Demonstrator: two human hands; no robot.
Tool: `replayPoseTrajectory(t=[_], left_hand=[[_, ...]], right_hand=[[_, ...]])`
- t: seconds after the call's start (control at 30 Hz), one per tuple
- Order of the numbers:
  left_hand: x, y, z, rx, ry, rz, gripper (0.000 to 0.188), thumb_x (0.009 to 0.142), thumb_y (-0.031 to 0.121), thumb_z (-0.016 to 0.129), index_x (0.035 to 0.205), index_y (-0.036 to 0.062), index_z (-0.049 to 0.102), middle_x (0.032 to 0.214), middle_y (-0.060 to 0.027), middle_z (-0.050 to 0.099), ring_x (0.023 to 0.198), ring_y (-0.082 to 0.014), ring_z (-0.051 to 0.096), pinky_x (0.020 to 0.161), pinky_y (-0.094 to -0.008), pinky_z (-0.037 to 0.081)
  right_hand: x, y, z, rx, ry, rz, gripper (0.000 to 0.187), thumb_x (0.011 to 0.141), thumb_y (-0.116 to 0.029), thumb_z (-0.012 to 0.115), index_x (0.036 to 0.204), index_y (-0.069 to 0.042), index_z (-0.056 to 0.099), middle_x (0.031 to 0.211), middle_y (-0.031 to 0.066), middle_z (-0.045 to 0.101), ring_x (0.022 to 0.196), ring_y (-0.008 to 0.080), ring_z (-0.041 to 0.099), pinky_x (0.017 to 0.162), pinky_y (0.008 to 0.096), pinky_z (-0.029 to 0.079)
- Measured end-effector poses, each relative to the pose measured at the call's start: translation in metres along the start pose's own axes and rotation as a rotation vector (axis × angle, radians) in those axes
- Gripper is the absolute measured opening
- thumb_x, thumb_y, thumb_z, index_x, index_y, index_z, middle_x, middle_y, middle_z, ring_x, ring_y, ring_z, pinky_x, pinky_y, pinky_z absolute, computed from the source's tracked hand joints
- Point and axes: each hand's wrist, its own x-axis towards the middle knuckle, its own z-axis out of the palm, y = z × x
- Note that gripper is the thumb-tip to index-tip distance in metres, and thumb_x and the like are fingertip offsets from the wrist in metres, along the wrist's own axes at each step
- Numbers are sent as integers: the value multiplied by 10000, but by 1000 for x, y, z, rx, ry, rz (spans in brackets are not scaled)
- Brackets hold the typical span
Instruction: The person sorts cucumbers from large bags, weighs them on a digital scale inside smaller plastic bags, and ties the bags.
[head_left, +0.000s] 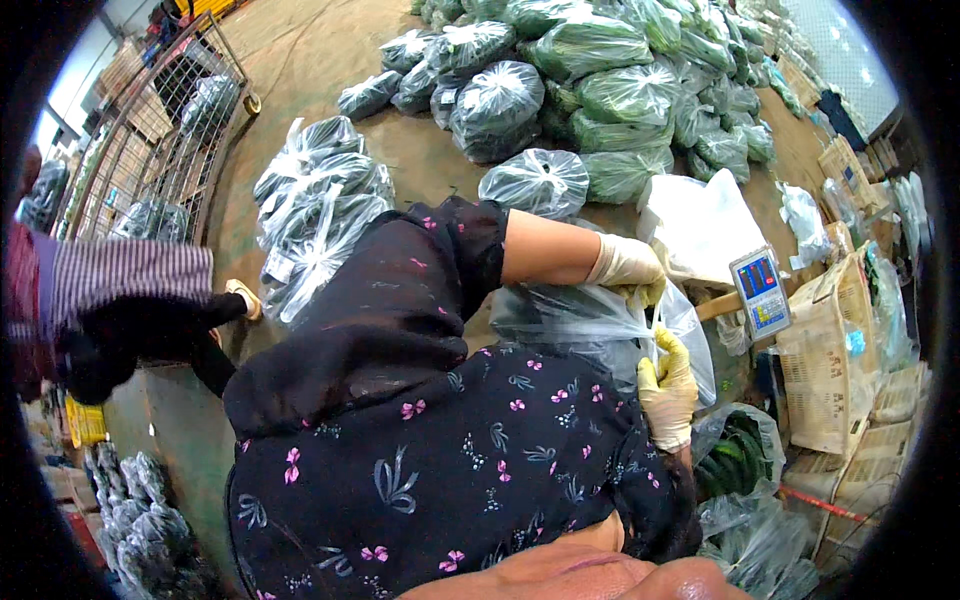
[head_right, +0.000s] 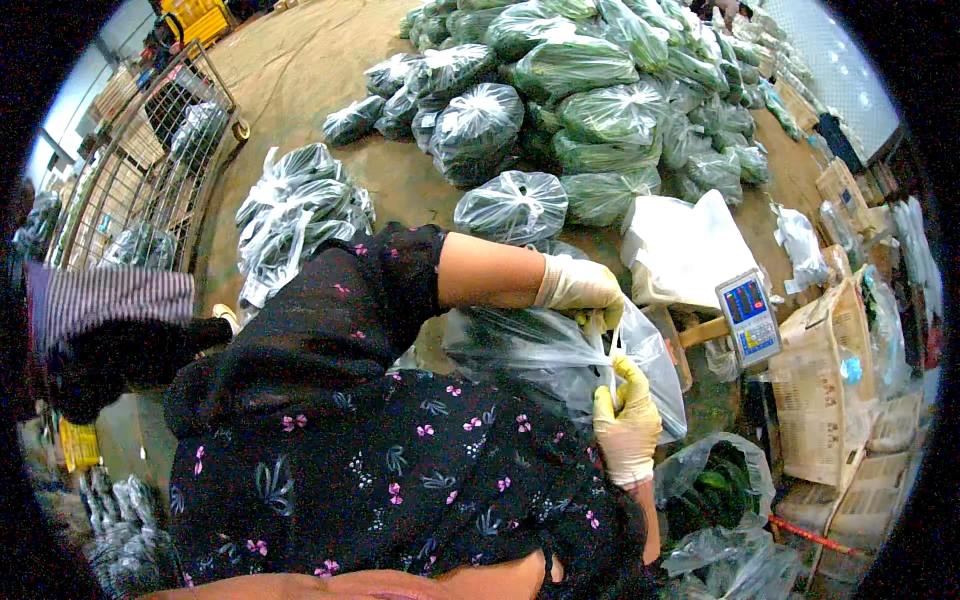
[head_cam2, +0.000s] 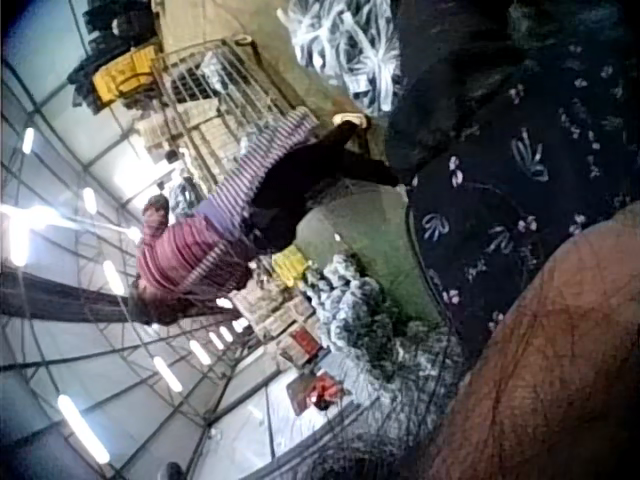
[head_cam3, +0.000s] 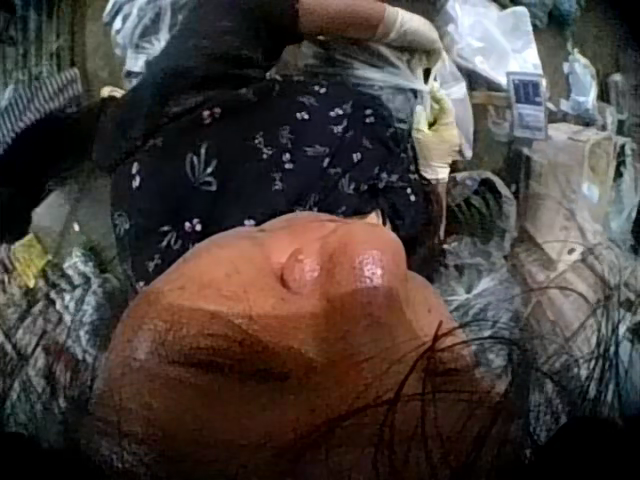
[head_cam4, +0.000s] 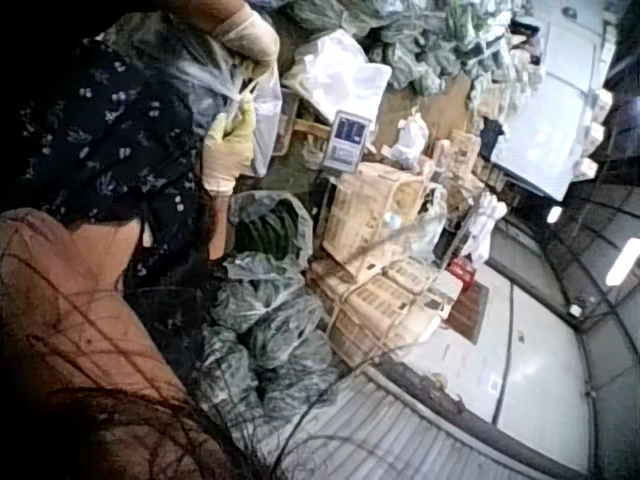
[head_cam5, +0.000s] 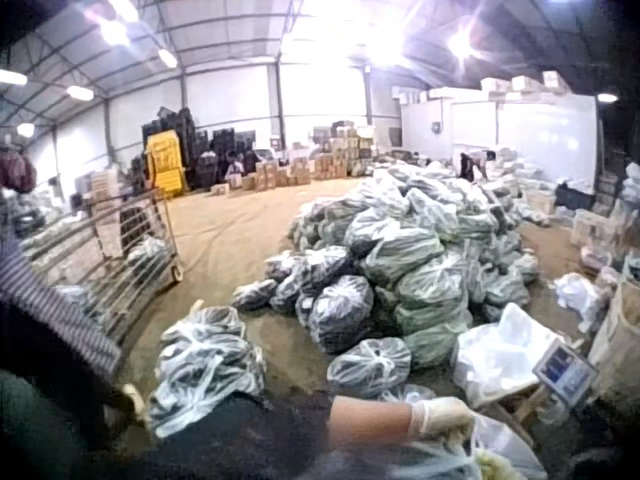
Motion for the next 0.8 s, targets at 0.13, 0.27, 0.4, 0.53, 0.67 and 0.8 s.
replayPoseTrajectory(t=[0.13, 0.27, 0.4, 0.53, 0.67, 0.8], left_hand=[[-27, 14, 3, -163, -69, 244, 88, 668, 108, 571, 625, 53, 624, 599, -73, 583, 457, -135, 499, 411, -252, 361], [-58, 21, 2, -246, -115, 211, 166, 803, 189, 525, 818, 62, 631, 727, -18, 590, 563, -72, 487, 469, -203, 366], [-72, 21, 7, -82, -207, 281, 242, 851, 275, 513, 892, 70, 633, 688, 14, 562, 527, -36, 437, 435, -186, 305], [-85, 10, 11, -82, -216, 196, 264, 866, 292, 500, 936, 71, 626, 677, 21, 564, 496, -33, 421, 422, -186, 290], [-85, -3, 25, -271, -188, 144, 268, 859, 300, 521, 973, 75, 611, 725, -5, 609, 488, -36, 446, 409, -175, 295], [-83, -16, 35, -339, -178, 193, 234, 828, 253, 602, 984, 79, 601, 735, -5, 606, 532, -24, 466, 447, -142, 329]], right_hand=[[14, -27, -28, -109, 167, -390, 393, 747, -56, 627, 1132, -82, 550, 971, 123, 601, 796, 294, 563, 725, 370, 452], [24, -54, -30, 608, -1, 62, 346, 798, 0, 582, 1138, -35, 532, 833, 0, 569, 626, 48, 483, 550, 184, 399], [33, -31, -21, 1069, 3, 259, 405, 815, 6, 571, 1208, -15, 476, 773, -8, 561, 576, 29, 481, 464, 133, 357], [32, -30, -20, 1221, 10, 329, 478, 815, -13, 592, 1264, -16, 429, 848, 34, 595, 638, 58, 540, 487, 134, 387], [29, -24, -17, 1227, -26, 263, 601, 797, -5, 605, 1334, -43, 338, 974, 82, 609, 684, 71, 549, 520, 147, 409], [24, -37, -14, 1061, -153, 111, 738, 776, 6, 581, 1404, -114, 212, 1150, 106, 548, 796, 79, 538, 557, 163, 412]])
